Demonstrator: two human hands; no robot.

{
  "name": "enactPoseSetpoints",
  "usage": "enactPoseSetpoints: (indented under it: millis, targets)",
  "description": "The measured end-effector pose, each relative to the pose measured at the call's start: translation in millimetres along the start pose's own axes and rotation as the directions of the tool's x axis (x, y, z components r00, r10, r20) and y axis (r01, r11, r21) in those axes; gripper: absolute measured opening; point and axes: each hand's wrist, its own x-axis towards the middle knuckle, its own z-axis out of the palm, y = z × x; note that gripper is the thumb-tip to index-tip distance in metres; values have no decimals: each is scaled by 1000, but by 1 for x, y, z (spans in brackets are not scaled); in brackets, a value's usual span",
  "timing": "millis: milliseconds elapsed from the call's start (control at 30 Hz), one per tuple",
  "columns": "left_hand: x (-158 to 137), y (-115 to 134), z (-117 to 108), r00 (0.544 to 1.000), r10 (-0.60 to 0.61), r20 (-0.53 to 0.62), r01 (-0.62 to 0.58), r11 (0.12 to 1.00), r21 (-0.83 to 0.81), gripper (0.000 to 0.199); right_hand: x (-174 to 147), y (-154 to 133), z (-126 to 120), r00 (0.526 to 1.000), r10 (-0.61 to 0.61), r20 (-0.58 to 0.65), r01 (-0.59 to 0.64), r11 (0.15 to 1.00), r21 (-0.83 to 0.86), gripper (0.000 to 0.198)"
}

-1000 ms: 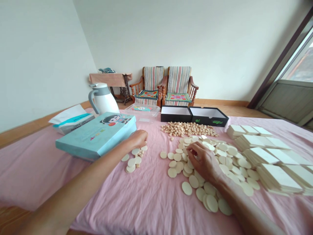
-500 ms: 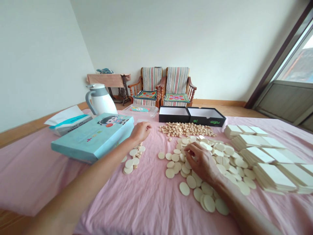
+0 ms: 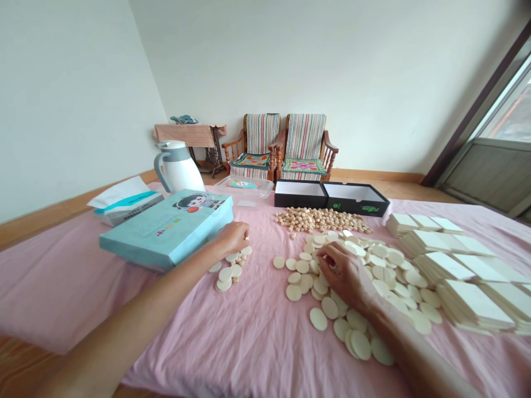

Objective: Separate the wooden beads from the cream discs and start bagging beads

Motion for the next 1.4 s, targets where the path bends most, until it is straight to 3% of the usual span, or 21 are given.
enactPoseSetpoints:
  millis: [233,367,467,600,800,933,1267,1400]
  targets:
    - [13,13,3,999,-13,-51,13,1000,11,10,0,2,1,1000,-16,-10,16,1000,15,13]
    - [30,32,0,992,16,-126,-20,999,-32,12,0,2,2,1000,-6,-2,6,1000,25,14]
    - [42,44,-3,978,18,-210,-38,995,-90,24,0,2,0,1000,-6,-3,6,1000,24,14]
    - [39,37,-10,960,17,-279,-67,983,-170,20,0,2,-1,1000,-6,0,6,1000,14,13]
    - [9,-5,-10,997,53,-55,-59,991,-122,14,0,1,1,1000,-24,15,23,1000,9,14]
    - [-2,-17,-1,998,55,6,-54,992,-112,13,0,0,2,999,-24,21,24,1000,7,14]
    - [11,-1,-4,994,84,66,-79,994,-72,12,0,0,1,1000,-6,20,6,1000,7,13]
    - [29,15,-1,996,93,-7,-93,993,-71,11,0,-1,0,999,0,32,0,1000,10,13]
